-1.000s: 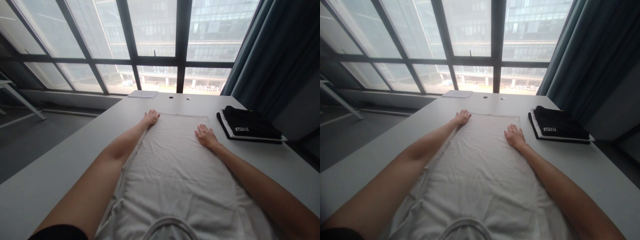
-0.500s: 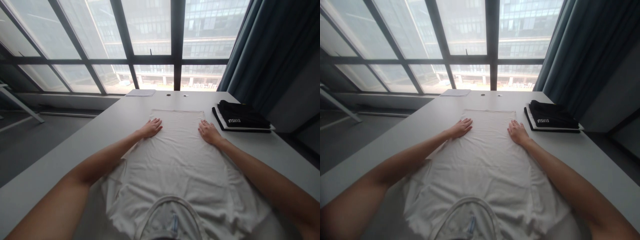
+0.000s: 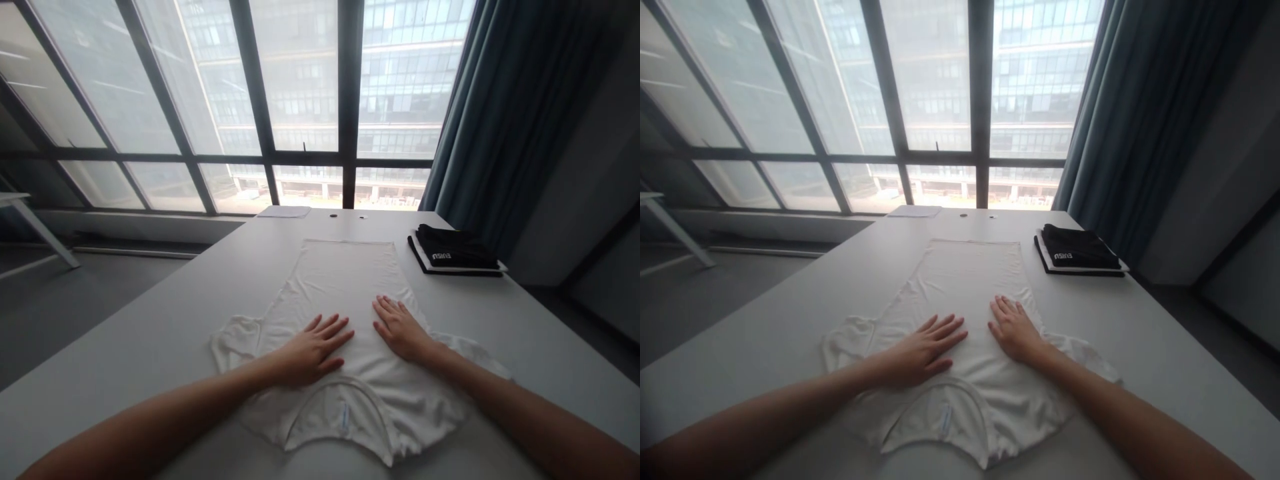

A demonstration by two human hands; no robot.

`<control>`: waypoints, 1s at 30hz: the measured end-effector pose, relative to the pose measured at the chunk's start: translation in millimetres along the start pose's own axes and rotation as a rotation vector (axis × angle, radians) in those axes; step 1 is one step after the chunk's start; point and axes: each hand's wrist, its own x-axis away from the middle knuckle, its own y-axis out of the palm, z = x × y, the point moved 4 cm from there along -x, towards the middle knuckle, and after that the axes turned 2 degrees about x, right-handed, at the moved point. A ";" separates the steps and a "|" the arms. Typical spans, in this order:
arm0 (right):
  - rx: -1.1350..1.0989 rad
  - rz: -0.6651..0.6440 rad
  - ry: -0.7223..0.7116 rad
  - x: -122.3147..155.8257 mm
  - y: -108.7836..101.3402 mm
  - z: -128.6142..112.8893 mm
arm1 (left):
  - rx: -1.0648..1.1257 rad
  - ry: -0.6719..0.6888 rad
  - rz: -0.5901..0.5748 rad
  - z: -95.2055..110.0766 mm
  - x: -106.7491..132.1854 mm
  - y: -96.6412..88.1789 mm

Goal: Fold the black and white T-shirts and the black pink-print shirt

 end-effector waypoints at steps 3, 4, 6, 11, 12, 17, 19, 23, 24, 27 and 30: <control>0.080 0.044 0.124 7.5 -11.3 41.8 | 0.010 0.023 -0.037 9.8 22.1 -1.4; 0.109 0.062 0.165 10.0 -14.6 51.3 | 0.016 0.032 -0.052 12.7 27.5 -2.4; 0.155 0.105 0.220 15.2 -20.1 58.3 | 0.043 0.040 -0.068 14.2 34.2 -5.4; 0.076 0.160 0.079 23.0 -24.0 13.1 | 0.028 -0.120 0.049 -24.2 21.8 -21.7; 0.045 0.145 0.017 23.9 -22.1 0.8 | -0.004 -0.172 0.077 -37.4 14.7 -25.4; -0.025 0.038 -0.063 28.0 -5.0 -24.5 | -0.178 -0.393 0.092 -106.9 -24.5 -41.3; -0.035 0.025 -0.038 28.7 -0.2 -21.4 | -0.219 -0.496 0.091 -134.7 -31.8 -50.6; -0.043 0.023 -0.037 28.8 2.6 -16.2 | -0.216 -0.611 0.068 -171.5 -30.4 -70.5; -0.045 0.025 -0.041 28.7 2.7 -15.9 | -0.220 -0.616 0.066 -173.7 -28.6 -73.2; -0.054 0.042 -0.051 28.6 2.6 -15.9 | -0.231 -0.539 0.063 -159.9 -21.5 -67.2; -0.055 0.059 -0.062 28.5 3.7 -15.0 | -0.215 -0.297 0.044 -124.9 -8.3 -42.3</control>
